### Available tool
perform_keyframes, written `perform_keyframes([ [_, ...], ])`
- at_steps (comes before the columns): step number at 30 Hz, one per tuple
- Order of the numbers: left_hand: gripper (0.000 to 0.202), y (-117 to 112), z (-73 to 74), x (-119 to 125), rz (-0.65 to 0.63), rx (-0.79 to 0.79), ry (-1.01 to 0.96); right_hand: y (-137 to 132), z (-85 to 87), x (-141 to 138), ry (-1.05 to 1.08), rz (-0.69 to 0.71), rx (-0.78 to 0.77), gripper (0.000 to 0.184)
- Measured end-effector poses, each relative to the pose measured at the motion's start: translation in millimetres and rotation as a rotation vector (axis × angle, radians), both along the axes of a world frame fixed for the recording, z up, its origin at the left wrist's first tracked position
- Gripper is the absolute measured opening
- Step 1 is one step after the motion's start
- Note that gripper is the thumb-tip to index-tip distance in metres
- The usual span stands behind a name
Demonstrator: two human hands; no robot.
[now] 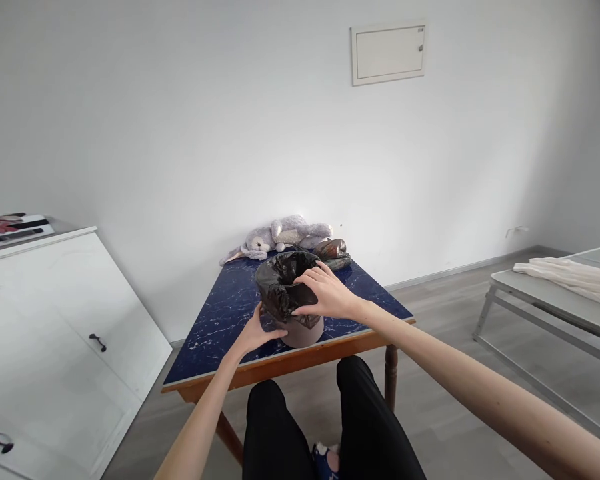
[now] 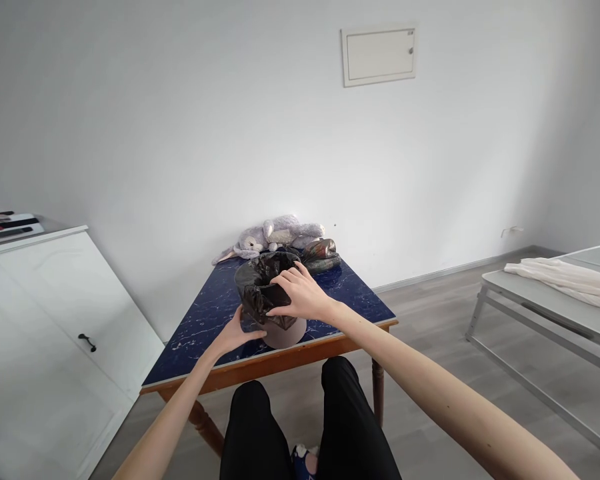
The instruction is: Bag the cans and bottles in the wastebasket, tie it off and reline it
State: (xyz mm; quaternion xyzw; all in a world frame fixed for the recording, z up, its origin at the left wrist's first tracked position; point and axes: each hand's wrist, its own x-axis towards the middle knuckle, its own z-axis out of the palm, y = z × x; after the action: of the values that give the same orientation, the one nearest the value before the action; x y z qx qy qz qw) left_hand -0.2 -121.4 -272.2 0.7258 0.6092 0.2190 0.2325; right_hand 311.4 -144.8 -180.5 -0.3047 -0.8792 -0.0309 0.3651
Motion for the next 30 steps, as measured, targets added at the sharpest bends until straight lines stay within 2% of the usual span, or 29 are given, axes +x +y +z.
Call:
perform_keyframes([
  [4, 0.133, -6.6, -28.9, -27.4, 0.048, -0.038, 0.138, -3.1, 4.0, -7.7, 0.066, -0.009, -0.033, 0.039],
  [6, 0.116, -12.6, -44.2, -36.6, 0.088, -0.005, 0.197, -2.0, 4.3, -13.5, 0.025, -0.068, 0.003, 0.029],
  [9, 0.089, -19.3, -63.3, -43.4, 0.121, 0.081, 0.270, 0.7, 2.2, -26.2, -0.064, -0.196, 0.055, 0.025],
  [12, 0.075, -21.7, -73.8, -45.3, 0.121, 0.155, 0.324, 3.8, 0.6, -37.8, -0.109, -0.278, 0.062, 0.024],
  [15, 0.072, -21.9, -77.3, -46.7, 0.112, 0.190, 0.353, 11.2, 1.3, -36.9, -0.142, -0.349, 0.048, 0.025],
  [19, 0.072, -22.0, -80.0, -49.4, 0.106, 0.218, 0.372, 29.7, 2.0, -9.8, -0.181, -0.485, 0.025, 0.028],
  [24, 0.070, -21.1, -85.2, -52.1, 0.111, 0.238, 0.386, 57.0, -1.9, 44.2, -0.212, -0.657, 0.000, 0.034],
  [28, 0.069, -19.3, -88.8, -53.7, 0.112, 0.254, 0.398, 71.2, -9.0, 80.1, -0.197, -0.770, -0.007, 0.035],
  [30, 0.069, -18.3, -90.6, -54.4, 0.115, 0.262, 0.404, 72.2, -15.6, 89.0, -0.166, -0.811, 0.007, 0.044],
])
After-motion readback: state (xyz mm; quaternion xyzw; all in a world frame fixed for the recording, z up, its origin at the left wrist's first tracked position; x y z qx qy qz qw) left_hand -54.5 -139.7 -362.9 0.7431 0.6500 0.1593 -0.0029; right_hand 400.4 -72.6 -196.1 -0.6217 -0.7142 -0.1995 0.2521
